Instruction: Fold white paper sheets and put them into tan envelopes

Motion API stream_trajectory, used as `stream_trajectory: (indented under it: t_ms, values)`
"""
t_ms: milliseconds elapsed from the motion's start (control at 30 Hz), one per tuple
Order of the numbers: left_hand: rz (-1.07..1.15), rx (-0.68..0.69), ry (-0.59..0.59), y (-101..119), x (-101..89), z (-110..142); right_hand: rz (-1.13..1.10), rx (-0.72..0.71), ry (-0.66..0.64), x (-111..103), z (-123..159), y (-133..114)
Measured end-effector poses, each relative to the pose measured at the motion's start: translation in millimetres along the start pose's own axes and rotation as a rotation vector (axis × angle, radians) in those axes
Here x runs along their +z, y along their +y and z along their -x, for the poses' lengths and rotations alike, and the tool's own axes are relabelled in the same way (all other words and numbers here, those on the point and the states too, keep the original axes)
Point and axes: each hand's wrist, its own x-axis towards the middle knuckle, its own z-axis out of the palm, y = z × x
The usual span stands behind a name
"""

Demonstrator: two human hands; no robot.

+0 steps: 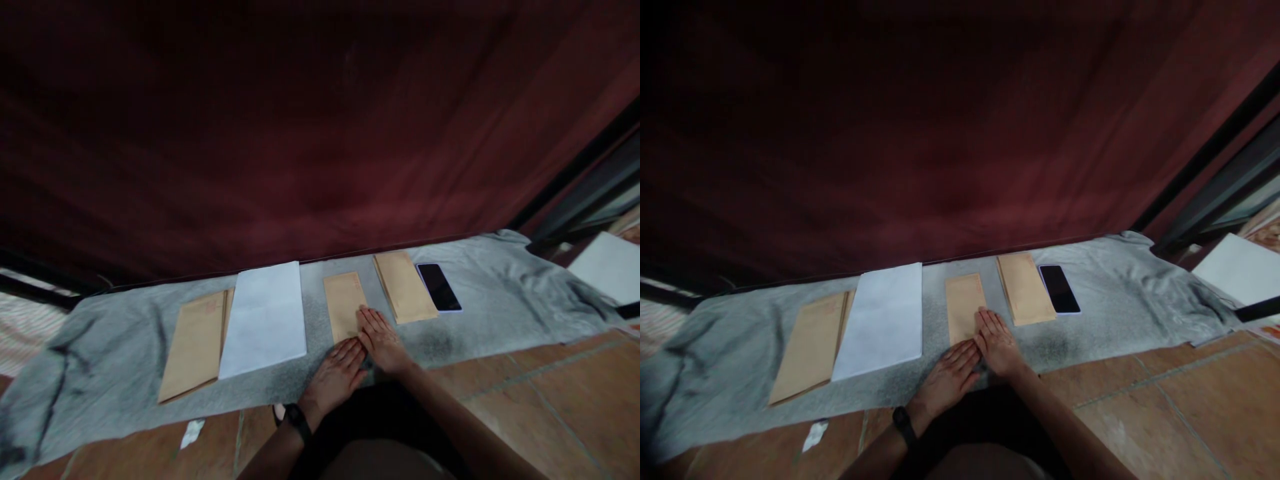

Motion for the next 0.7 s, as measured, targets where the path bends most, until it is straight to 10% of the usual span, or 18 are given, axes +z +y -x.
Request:
stream_trajectory:
  t_ms: [233,700]
  values:
    - [0.001,-0.073,0.079,0,-1.0,4,-0.183,0.171,0.167,-1,39,-11]
    - [0.083,-0.249,0.260,-8,8.5,5,-0.863,0.587,0.207,-13,11,-16]
